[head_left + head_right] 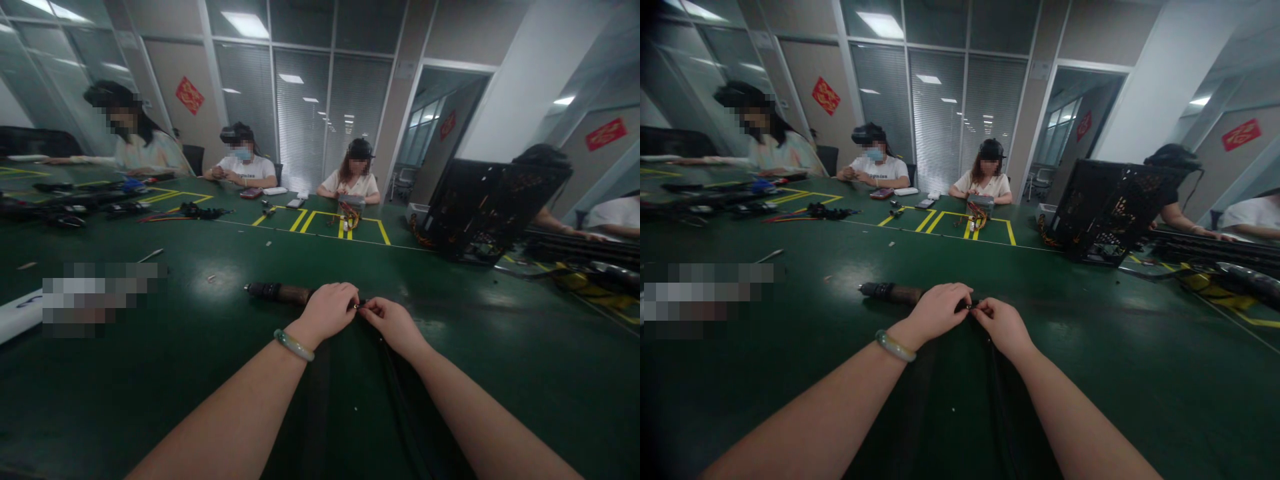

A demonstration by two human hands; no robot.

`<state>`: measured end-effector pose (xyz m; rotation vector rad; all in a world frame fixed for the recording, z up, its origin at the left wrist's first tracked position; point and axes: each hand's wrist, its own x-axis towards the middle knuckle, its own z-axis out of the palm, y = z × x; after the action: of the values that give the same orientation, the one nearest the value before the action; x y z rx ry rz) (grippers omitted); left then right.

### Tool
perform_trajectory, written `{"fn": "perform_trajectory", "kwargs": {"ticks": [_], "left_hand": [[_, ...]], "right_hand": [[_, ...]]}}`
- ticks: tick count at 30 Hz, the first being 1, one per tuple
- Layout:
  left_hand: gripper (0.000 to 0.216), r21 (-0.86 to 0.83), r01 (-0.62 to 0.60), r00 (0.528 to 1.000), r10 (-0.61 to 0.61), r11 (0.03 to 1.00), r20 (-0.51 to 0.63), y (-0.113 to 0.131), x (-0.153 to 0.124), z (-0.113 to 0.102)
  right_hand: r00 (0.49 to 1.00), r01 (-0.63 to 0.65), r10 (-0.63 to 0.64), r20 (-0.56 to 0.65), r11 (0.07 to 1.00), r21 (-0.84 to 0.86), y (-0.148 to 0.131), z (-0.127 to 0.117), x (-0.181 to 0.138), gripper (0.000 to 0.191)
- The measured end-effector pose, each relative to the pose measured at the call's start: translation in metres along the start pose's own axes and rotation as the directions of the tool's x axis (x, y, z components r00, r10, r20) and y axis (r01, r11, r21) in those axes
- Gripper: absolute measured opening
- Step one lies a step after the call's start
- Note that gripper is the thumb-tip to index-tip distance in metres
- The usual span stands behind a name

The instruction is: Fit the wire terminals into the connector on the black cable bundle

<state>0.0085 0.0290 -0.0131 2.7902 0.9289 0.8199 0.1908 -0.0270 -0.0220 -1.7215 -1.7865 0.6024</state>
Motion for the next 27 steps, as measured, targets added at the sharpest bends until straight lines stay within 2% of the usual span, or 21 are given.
{"fn": "perform_trajectory", "kwargs": {"ticks": [5, 10, 15, 27], "left_hand": [[0.009, 0.007, -0.016, 1.0, 0.016, 1.0, 0.019, 0.0017, 0.0008, -0.0022], [0.018, 0.005, 0.014, 1.0, -0.014, 1.0, 0.003, 0.0039, 0.0, -0.0062], [0.007, 0.014, 0.005, 1.0, -0.005, 1.0, 0.011, 0.0031, -0.0009, -0.0067], [0.007, 0.043, 0.014, 1.0, -0.015, 0.999, 0.027, 0.0025, -0.0004, -0.0045]], "right_hand": [[1.0, -0.01, 0.01, 0.009, 1.0, -0.01, 0.0002, -0.0009, 0.0005, 0.02], [1.0, -0.005, 0.006, 0.017, 0.999, -0.034, -0.0005, -0.0019, -0.0001, 0.023], [1.0, -0.014, 0.014, 0.018, 1.0, -0.019, -0.001, -0.0019, 0.0, 0.025], [0.999, -0.022, 0.023, 0.042, 1.0, -0.017, 0.0035, -0.0009, 0.0013, 0.026]]}}
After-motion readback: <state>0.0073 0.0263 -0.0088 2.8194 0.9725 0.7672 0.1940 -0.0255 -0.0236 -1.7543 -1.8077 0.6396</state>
